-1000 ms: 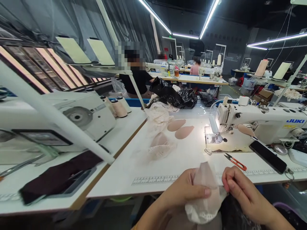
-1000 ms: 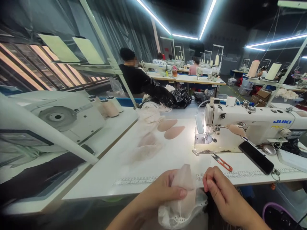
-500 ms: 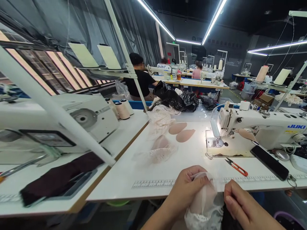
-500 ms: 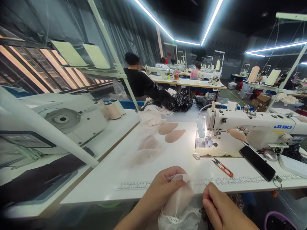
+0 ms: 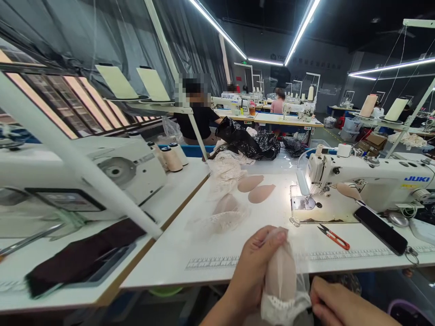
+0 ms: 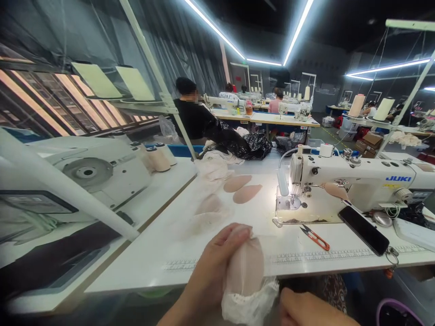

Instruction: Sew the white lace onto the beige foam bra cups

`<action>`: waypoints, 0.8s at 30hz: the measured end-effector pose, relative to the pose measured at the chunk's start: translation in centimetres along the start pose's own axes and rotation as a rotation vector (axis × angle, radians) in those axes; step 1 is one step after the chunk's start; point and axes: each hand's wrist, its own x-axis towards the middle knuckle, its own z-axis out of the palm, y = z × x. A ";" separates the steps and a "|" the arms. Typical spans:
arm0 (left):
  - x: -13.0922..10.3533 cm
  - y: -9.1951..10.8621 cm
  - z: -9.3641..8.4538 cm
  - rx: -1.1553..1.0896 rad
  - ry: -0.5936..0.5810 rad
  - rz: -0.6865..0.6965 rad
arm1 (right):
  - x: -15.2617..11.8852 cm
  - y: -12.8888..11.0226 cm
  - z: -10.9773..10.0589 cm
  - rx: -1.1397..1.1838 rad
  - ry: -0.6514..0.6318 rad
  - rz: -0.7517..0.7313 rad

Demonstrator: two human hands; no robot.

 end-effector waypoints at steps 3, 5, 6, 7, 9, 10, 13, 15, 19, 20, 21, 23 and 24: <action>0.1 0.2 -0.4 0.004 -0.031 -0.010 | 0.2 0.7 -0.5 0.010 -0.099 -0.080; 0.1 -0.2 -0.4 0.062 -0.105 -0.067 | -0.1 0.5 -1.9 0.032 -0.048 -0.134; 0.1 -0.5 -0.4 0.091 -0.130 -0.093 | -0.2 0.1 -2.8 0.051 0.024 -0.157; 0.1 -0.7 -0.3 0.116 -0.146 -0.113 | -0.2 -0.4 -3.7 0.072 0.130 -0.167; 0.0 -1.2 0.0 0.156 -0.174 -0.136 | 0.2 -1.5 -4.9 0.109 0.337 -0.160; 0.0 -1.3 0.1 0.173 -0.192 -0.140 | 0.7 -2.1 -5.1 0.126 0.403 -0.158; -0.1 -1.4 0.3 0.230 -0.257 -0.130 | 2.8 -2.8 -4.6 0.196 0.403 -0.160; 0.0 -1.3 0.2 0.270 -0.270 -0.106 | 4.0 -2.5 -3.6 0.290 0.359 -0.156; 0.0 -1.4 -0.1 0.275 -0.257 -0.082 | 5.4 -1.3 -2.2 0.471 0.350 -0.144; 0.1 -1.4 -0.2 0.270 -0.259 -0.081 | 5.5 -1.1 -2.0 0.472 0.359 -0.142; 0.1 -1.5 -0.2 0.274 -0.258 -0.072 | 5.4 -1.0 -1.9 0.454 0.377 -0.142; 0.1 -1.6 -0.3 0.321 -0.241 -0.014 | 5.2 -1.0 -1.8 0.371 0.441 -0.147; 0.1 -1.7 -0.3 0.364 -0.224 0.039 | 5.1 -1.2 -1.8 0.316 0.481 -0.161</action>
